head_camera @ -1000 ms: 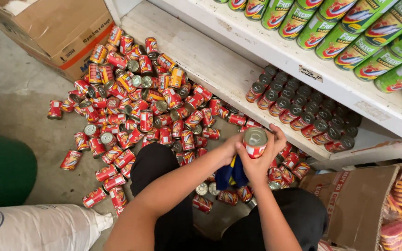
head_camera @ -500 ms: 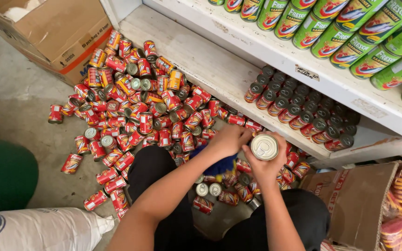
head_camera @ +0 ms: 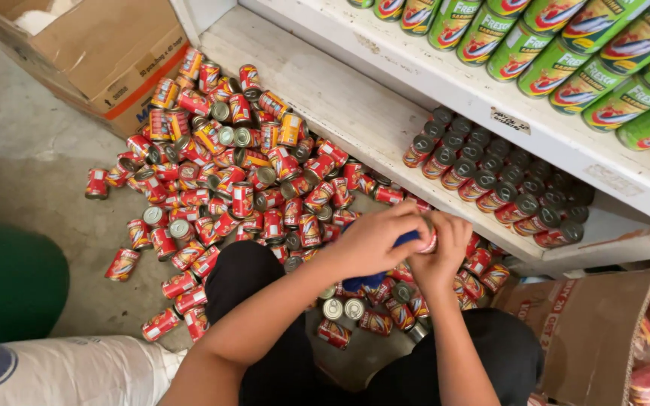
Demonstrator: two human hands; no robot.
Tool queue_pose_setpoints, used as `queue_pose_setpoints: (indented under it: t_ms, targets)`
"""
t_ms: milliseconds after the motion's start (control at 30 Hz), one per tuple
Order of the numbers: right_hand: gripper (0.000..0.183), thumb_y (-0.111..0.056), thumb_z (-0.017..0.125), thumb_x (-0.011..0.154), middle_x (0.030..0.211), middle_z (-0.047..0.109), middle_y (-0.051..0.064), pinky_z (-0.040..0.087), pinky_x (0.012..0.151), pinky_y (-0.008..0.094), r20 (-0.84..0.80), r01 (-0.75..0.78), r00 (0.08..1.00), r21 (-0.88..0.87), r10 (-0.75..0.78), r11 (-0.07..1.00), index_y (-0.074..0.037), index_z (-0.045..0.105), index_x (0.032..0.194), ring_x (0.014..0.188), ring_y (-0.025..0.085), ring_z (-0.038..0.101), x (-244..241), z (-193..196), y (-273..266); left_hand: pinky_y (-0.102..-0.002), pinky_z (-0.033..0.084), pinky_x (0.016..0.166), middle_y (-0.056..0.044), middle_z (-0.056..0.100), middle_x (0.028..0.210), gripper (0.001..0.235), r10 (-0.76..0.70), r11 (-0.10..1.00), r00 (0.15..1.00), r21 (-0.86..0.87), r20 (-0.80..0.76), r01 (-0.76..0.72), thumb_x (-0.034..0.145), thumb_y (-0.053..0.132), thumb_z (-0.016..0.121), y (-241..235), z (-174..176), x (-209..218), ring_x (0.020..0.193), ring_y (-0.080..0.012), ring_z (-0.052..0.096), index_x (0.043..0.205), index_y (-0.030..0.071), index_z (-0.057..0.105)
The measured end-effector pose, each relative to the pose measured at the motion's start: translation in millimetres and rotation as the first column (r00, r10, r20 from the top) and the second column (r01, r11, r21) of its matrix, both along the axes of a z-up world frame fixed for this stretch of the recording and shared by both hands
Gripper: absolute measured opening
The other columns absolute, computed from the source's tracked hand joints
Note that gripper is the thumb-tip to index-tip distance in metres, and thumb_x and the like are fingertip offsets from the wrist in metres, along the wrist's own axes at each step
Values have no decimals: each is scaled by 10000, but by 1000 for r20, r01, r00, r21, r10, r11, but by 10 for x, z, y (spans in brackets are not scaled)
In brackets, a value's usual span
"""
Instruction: Wipe canned sardine tins with a cloth and place them on a storage shelf.
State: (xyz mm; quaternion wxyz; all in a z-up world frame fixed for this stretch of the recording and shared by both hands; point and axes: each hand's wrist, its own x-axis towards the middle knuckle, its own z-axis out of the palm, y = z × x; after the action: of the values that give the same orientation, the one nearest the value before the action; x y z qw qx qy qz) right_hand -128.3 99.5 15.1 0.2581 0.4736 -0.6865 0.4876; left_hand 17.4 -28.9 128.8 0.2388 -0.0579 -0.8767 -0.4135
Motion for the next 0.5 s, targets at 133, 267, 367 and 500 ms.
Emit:
queue_pose_setpoints:
  t_ms: [133,267,367,500]
  targets:
    - [613,-115,972,582,1040,688,146,483,890,487,91,-101,991,13,99,995,-41,704,1128,942,370,593,208,185,-47,-412,577,784,-112,625,1019,124,-22,998,985,-51,168,31,1005,177,596,-200,167,68,955,-306,685,985,81,671]
    - [518,-110,927,688,1044,701,152,492,875,498,163,-110,981,-1,108,994,-47,690,1144,944,392,626,172,140,-63,-446,569,714,-138,641,1013,141,20,987,986,-162,168,7,970,169,629,-169,193,133,874,-351,696,1005,45,686]
    - [527,-64,896,743,1108,694,202,484,934,534,326,-65,943,-24,69,998,-22,658,1212,1021,423,634,140,177,-59,-526,556,810,-187,689,1011,130,-78,996,988,42,132,73,933,136,668,-195,97,100,950,-439,702,1000,26,691]
    - [550,-186,762,880,1262,633,211,451,1112,538,837,-56,385,-401,390,915,-31,521,1349,1157,337,619,190,270,-39,-407,528,971,-60,743,1043,132,249,827,966,505,69,-249,976,239,700,-266,-631,-257,1117,-271,695,1092,176,713]
